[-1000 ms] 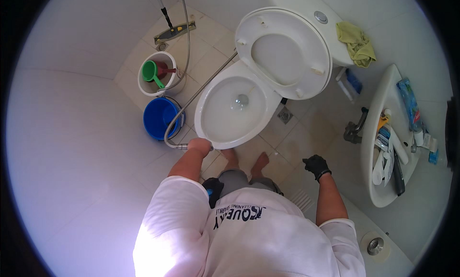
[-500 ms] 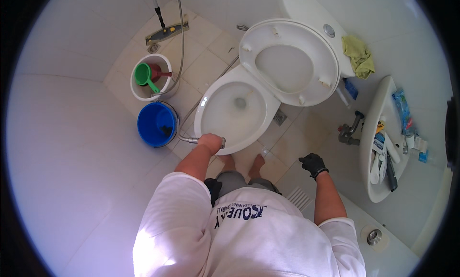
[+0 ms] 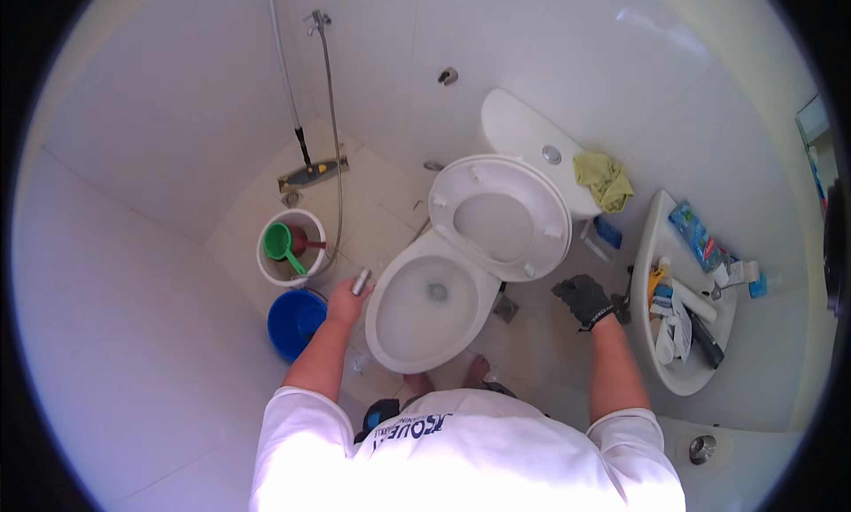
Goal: The person cleans a white toilet in a bathroom using a yellow cloth, a handheld bidet sprayer, and a yellow toilet brush. They wipe the toilet seat and rim, rinse the bowl with the sprayer, and scrub the interior with the brush.
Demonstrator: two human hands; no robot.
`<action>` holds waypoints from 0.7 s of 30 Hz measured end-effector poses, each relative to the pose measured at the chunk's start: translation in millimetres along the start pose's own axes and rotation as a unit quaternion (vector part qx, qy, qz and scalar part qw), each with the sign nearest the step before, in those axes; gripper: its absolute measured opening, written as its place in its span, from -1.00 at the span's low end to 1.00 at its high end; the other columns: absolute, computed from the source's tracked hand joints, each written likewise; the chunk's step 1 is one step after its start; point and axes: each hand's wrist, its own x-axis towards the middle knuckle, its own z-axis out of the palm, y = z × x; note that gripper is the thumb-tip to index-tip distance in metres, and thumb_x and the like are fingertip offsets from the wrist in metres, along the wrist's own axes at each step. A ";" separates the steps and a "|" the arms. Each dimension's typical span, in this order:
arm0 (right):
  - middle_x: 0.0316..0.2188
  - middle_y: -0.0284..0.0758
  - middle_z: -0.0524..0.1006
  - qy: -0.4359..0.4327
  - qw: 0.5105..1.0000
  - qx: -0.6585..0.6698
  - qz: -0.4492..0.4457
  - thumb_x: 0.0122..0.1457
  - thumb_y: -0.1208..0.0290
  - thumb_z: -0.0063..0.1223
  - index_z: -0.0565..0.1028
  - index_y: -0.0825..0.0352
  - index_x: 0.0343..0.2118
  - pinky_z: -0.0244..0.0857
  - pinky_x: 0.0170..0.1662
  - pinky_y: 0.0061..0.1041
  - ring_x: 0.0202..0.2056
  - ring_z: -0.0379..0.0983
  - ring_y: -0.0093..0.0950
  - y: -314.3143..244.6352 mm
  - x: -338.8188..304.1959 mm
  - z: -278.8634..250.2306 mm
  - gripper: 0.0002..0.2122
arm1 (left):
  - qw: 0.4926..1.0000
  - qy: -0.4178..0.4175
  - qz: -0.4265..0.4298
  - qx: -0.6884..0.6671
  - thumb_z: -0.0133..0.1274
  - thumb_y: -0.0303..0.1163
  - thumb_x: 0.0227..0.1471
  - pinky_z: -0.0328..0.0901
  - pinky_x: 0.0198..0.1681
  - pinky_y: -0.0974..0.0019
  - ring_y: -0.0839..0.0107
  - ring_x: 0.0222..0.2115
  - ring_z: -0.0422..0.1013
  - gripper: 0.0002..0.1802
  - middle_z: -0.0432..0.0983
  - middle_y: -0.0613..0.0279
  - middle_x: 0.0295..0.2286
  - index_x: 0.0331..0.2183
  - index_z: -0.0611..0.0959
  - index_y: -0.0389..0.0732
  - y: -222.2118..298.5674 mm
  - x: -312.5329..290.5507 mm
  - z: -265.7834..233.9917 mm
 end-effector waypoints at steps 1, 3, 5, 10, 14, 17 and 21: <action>-0.47 -0.18 0.47 0.023 1.000 -0.009 -0.018 -0.12 0.23 0.07 0.46 0.37 -0.54 0.24 -0.30 -0.38 -0.38 0.39 -0.27 -20.3 3.8 -19.1 -0.75 | 0.995 0.052 -0.019 -0.077 0.06 -0.16 -0.19 0.23 -0.34 0.18 0.02 -0.41 0.35 -0.62 0.44 -0.04 -0.47 -0.36 0.51 -0.27 14.7 10.2 -12.1; -0.47 -0.18 0.46 0.078 0.993 -0.030 -0.087 -0.10 0.29 0.04 0.46 0.36 -0.53 0.23 -0.29 -0.37 -0.37 0.37 -0.25 -42.8 21.6 -44.1 -0.79 | 0.984 0.117 -0.040 -0.128 0.06 -0.14 -0.19 0.23 -0.37 0.21 0.07 -0.46 0.37 -0.59 0.43 -0.06 -0.51 -0.38 0.50 -0.30 33.6 35.3 -33.8; -0.50 -0.17 0.45 0.151 0.971 -0.060 -0.177 -0.08 0.36 0.02 0.47 0.36 -0.52 0.24 -0.30 -0.37 -0.39 0.37 -0.26 -53.6 45.3 -63.9 -0.84 | 0.967 0.152 -0.044 -0.199 0.06 -0.15 -0.18 0.24 -0.41 0.26 0.18 -0.50 0.37 -0.59 0.43 -0.02 -0.55 -0.37 0.50 -0.30 51.4 64.6 -48.6; -0.41 -0.16 0.44 0.133 0.957 -0.015 -0.258 -0.07 0.32 0.02 0.46 0.37 -0.43 0.22 -0.22 -0.38 -0.33 0.34 -0.24 -46.1 139.1 -89.5 -0.79 | 0.866 0.152 0.003 -0.477 0.06 -0.26 -0.13 0.21 -0.53 0.48 0.56 -0.61 0.29 -0.64 0.36 0.29 -0.62 -0.26 0.46 -0.22 160.8 123.5 -73.8; -0.32 -0.13 0.41 0.148 0.930 -0.138 -0.306 -0.08 0.15 0.01 0.38 0.36 -0.23 0.15 -0.11 -0.36 -0.19 0.27 -0.25 -35.8 213.3 -79.7 -0.59 | 0.830 0.185 0.012 -0.526 0.05 -0.33 -0.11 0.19 -0.58 0.56 0.65 -0.64 0.22 -0.64 0.30 0.40 -0.61 -0.21 0.42 -0.18 259.3 168.2 -90.9; -0.28 -0.12 0.39 0.134 0.930 -0.163 -0.301 -0.09 0.04 -0.03 0.28 0.35 -0.12 0.15 -0.11 -0.32 -0.18 0.27 -0.22 -46.4 239.2 -67.6 -0.47 | 0.821 0.198 0.013 -0.535 0.05 -0.32 -0.11 0.19 -0.60 0.53 0.62 -0.65 0.23 -0.65 0.31 0.38 -0.60 -0.22 0.43 -0.19 297.5 218.5 -83.5; -0.26 -0.09 0.38 0.113 0.937 -0.162 -0.288 -0.10 -0.04 -0.07 0.20 0.33 -0.04 0.15 -0.11 -0.29 -0.19 0.28 -0.20 -66.2 224.4 -74.5 -0.38 | 0.816 0.237 0.003 -0.527 0.07 -0.34 -0.12 0.17 -0.63 0.53 0.62 -0.67 0.21 -0.67 0.31 0.37 -0.61 -0.26 0.43 -0.21 319.7 277.2 -66.3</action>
